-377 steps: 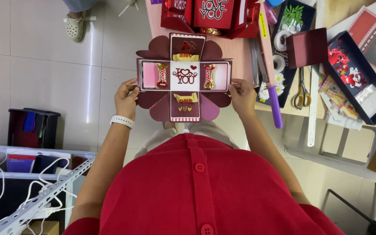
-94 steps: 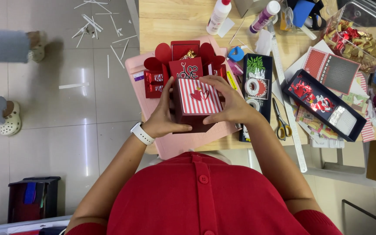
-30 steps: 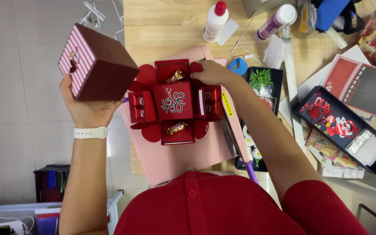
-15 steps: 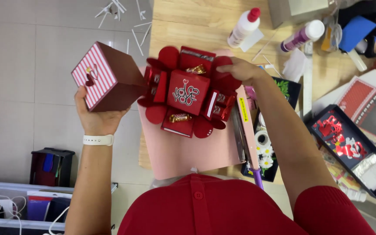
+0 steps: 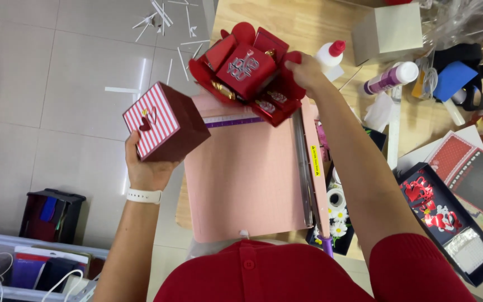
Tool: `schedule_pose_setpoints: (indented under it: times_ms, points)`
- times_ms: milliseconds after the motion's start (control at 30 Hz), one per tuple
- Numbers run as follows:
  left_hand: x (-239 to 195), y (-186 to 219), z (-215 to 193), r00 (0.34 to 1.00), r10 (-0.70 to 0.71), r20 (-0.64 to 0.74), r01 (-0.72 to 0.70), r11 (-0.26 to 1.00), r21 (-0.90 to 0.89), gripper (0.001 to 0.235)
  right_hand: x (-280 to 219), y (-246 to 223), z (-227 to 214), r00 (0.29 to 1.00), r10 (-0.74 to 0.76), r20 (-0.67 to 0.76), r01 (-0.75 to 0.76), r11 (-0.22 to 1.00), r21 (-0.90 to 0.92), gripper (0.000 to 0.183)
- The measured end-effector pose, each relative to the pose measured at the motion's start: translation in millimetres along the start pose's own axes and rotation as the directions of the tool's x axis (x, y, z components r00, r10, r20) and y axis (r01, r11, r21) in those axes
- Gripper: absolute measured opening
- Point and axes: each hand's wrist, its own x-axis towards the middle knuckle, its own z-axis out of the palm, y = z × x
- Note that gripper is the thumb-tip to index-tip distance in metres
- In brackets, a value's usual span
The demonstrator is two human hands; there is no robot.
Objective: Assembling and nesting components of a decorative explosion gift box.
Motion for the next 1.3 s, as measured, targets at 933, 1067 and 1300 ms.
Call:
schedule_pose_setpoints:
  times_ms: [933, 1067, 1300]
  points:
    - [13.0, -82.7, 18.4, 0.96, -0.281, 0.0, 0.262, 0.895, 0.362, 0.06, -151.4, -4.6, 28.9, 0.848, -0.447, 0.285, 0.495, 0.86, -0.123, 0.049]
    - [10.1, -88.6, 33.4, 0.966, -0.231, 0.117, 0.161, 0.89, 0.427, 0.082, -200.8, 55.9, 33.9, 0.938, -0.195, 0.287, 0.167, 0.979, 0.119, 0.071]
    - [-23.1, -77.7, 51.9, 0.94, -0.258, 0.225, 0.102, 0.838, 0.537, 0.095, -224.9, 103.0, 40.6, 0.971, -0.114, 0.21, 0.038, 0.941, 0.335, 0.086]
